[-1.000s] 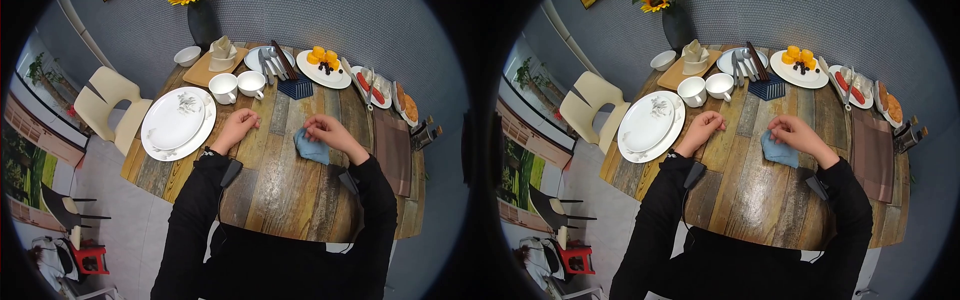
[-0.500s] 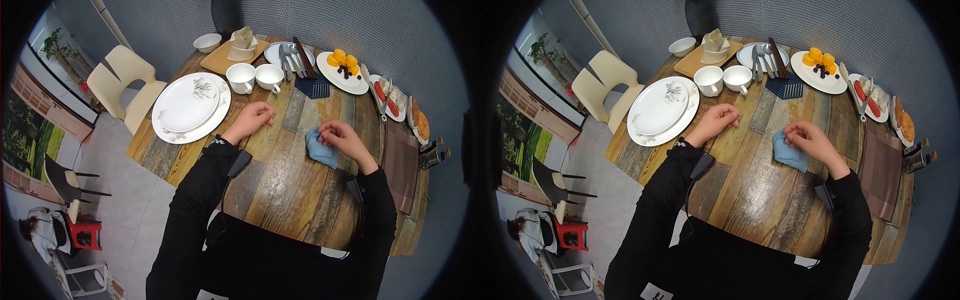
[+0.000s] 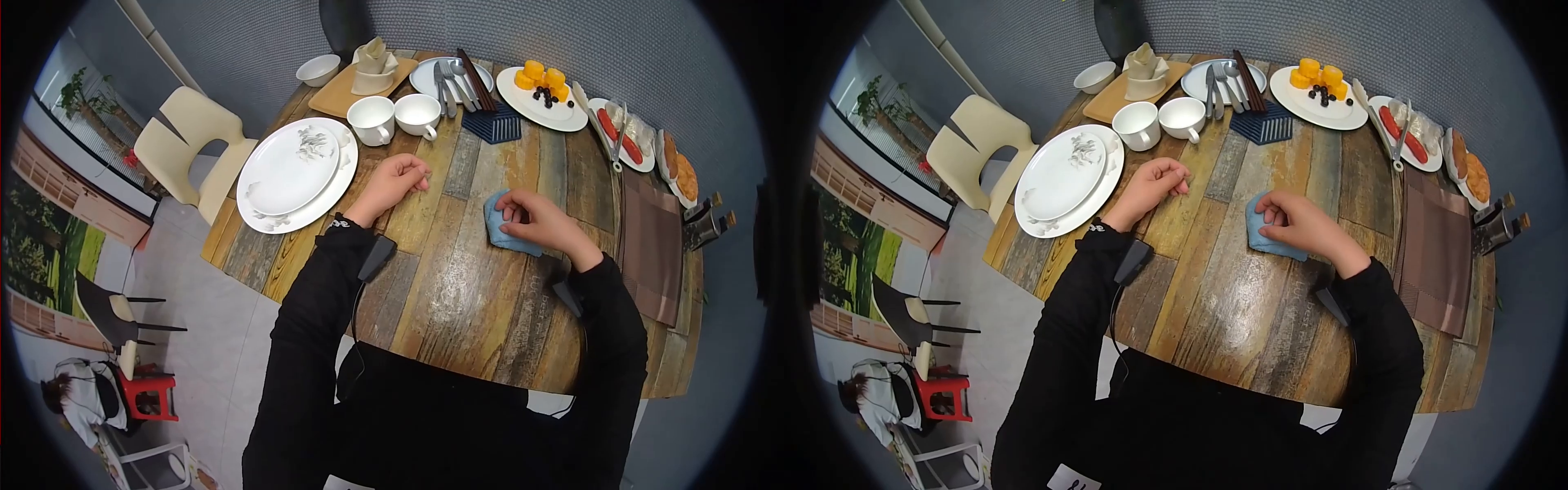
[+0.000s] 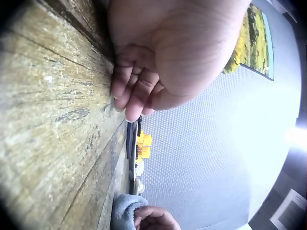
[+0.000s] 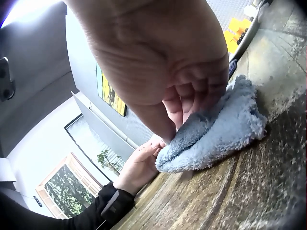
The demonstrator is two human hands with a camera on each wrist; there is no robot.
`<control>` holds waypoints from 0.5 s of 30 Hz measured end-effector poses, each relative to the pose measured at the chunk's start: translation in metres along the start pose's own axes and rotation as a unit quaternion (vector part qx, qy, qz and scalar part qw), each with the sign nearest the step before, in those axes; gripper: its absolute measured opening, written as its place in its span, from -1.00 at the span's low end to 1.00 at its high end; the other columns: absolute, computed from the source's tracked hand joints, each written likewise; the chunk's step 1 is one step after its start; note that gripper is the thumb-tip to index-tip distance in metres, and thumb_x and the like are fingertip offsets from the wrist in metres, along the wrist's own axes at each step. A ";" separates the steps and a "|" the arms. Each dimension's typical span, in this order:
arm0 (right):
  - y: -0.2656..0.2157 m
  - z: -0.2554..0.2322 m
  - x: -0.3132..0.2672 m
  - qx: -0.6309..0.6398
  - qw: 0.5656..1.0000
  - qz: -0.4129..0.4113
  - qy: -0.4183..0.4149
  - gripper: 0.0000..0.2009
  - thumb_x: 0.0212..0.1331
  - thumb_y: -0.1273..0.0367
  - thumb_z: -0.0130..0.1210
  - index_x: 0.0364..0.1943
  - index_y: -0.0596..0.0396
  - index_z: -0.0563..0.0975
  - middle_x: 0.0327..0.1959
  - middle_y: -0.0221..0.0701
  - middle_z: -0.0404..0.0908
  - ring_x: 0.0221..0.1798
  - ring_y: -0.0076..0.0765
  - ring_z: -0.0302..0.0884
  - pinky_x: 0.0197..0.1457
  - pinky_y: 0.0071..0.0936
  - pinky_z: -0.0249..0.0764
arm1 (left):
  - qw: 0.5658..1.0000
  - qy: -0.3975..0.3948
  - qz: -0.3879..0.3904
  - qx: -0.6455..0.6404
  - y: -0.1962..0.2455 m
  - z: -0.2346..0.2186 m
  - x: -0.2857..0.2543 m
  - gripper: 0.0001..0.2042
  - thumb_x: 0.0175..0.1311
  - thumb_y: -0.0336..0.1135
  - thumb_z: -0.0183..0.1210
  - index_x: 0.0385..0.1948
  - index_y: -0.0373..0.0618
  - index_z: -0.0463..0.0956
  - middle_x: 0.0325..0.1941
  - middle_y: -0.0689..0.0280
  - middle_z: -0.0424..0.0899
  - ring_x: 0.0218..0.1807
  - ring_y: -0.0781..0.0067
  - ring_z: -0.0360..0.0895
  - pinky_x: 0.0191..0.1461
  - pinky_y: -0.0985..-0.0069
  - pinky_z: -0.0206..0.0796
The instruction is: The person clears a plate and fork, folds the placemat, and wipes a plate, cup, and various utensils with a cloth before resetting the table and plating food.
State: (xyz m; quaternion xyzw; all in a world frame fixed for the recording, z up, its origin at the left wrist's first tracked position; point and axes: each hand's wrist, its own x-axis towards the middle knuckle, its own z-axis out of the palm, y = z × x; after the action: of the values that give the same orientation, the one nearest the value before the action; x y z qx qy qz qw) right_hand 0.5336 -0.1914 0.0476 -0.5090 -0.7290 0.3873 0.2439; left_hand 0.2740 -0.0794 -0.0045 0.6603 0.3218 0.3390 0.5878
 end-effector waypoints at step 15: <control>-0.001 0.011 -0.004 -0.228 0.965 -0.131 0.020 -0.65 -0.30 0.41 0.15 -0.28 0.08 0.41 -0.32 -0.25 0.40 -0.19 -0.09 0.36 -0.16 -0.33 0.33 | 0.999 0.003 -0.046 -0.006 0.009 0.004 0.006 -0.85 0.21 -0.34 -0.06 -0.37 -0.21 0.44 -0.51 0.39 0.53 -0.47 0.68 0.42 -0.36 0.74 0.24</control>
State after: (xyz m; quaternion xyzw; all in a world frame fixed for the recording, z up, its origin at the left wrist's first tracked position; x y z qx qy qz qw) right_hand 0.5261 -0.1985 0.0423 -0.4591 -0.8532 0.1651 0.1846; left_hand 0.2812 -0.0773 0.0046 0.6402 0.3516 0.3160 0.6055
